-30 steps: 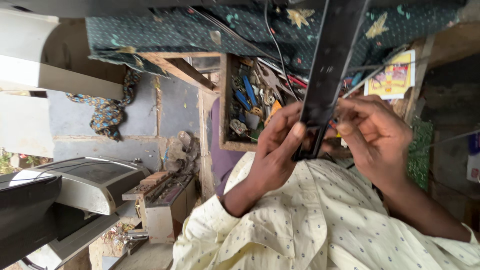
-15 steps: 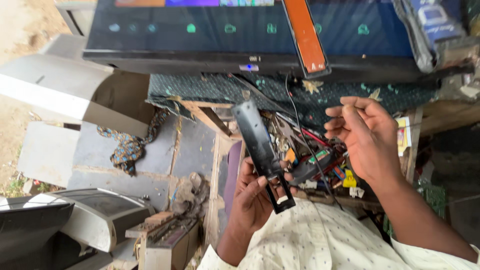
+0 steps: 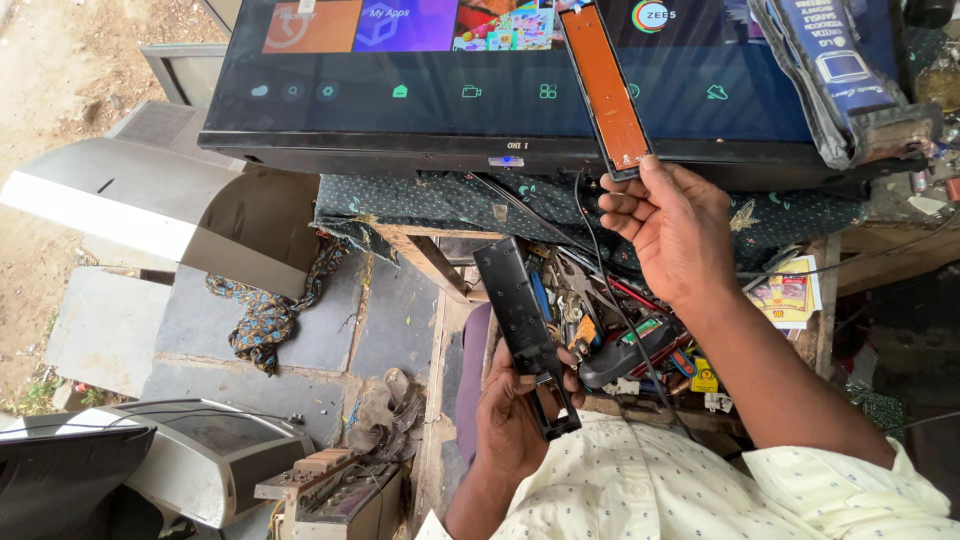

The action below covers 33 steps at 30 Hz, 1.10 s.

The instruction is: The person repairs a TV remote control at a cluttered workbench. They file a small component, pry open the remote's casing, remove and reposition the internal circuit board and battery contacts, then press the housing back together and test the buttons.

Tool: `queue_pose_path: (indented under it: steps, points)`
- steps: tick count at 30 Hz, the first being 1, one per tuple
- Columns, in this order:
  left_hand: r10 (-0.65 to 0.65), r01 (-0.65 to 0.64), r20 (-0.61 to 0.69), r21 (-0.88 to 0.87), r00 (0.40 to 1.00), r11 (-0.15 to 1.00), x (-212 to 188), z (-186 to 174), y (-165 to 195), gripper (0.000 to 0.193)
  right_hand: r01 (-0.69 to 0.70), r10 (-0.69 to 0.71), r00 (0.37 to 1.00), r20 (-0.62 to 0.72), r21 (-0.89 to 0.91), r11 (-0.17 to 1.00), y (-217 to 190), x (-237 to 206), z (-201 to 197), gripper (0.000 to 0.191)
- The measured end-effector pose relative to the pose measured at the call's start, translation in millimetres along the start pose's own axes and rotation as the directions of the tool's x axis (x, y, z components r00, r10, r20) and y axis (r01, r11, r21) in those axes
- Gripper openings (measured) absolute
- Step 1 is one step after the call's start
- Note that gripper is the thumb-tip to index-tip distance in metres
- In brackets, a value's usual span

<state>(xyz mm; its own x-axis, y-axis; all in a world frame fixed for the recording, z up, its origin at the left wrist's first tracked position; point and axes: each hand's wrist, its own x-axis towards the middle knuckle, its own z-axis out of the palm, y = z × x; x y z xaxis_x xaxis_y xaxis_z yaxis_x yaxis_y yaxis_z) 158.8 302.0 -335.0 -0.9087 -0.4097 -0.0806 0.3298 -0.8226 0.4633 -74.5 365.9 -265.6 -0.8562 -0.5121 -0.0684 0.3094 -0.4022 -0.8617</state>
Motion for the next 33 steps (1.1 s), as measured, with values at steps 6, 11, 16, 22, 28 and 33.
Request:
queue_pose_path:
  steps: [6,11,16,22,28,33]
  points:
    - [0.073,-0.045,-0.128,0.213,0.989,0.976,13.7,8.2,-0.1,0.026,0.071,-0.070,0.994,0.081,-0.008,0.997,-2.4,-22.6,-17.1,0.022]
    - [0.232,-0.150,-0.157,0.414,0.960,0.898,33.3,22.2,9.8,0.033,-0.007,0.005,0.992,0.127,0.020,1.000,3.8,-75.8,-51.5,0.021]
    - [0.300,-0.217,-0.171,0.384,0.939,0.898,52.8,33.7,10.6,0.041,-0.155,0.152,0.972,0.177,0.001,0.988,20.1,-121.1,-82.5,0.023]
    - [0.323,-0.218,-0.151,0.474,0.934,0.853,58.7,34.0,3.7,0.040,-0.291,0.286,0.936,0.207,-0.009,0.957,41.2,-143.0,-95.6,0.024]
    - [0.306,-0.222,-0.134,0.435,0.942,0.873,61.0,17.7,-6.5,0.040,0.168,-0.064,0.983,0.171,-0.714,0.680,38.7,-146.3,-80.2,0.042]
    - [0.319,-0.222,-0.117,0.501,0.941,0.837,64.2,8.9,-9.2,0.035,0.543,-0.197,0.839,0.507,-0.757,0.365,27.5,-137.8,-65.1,0.023]
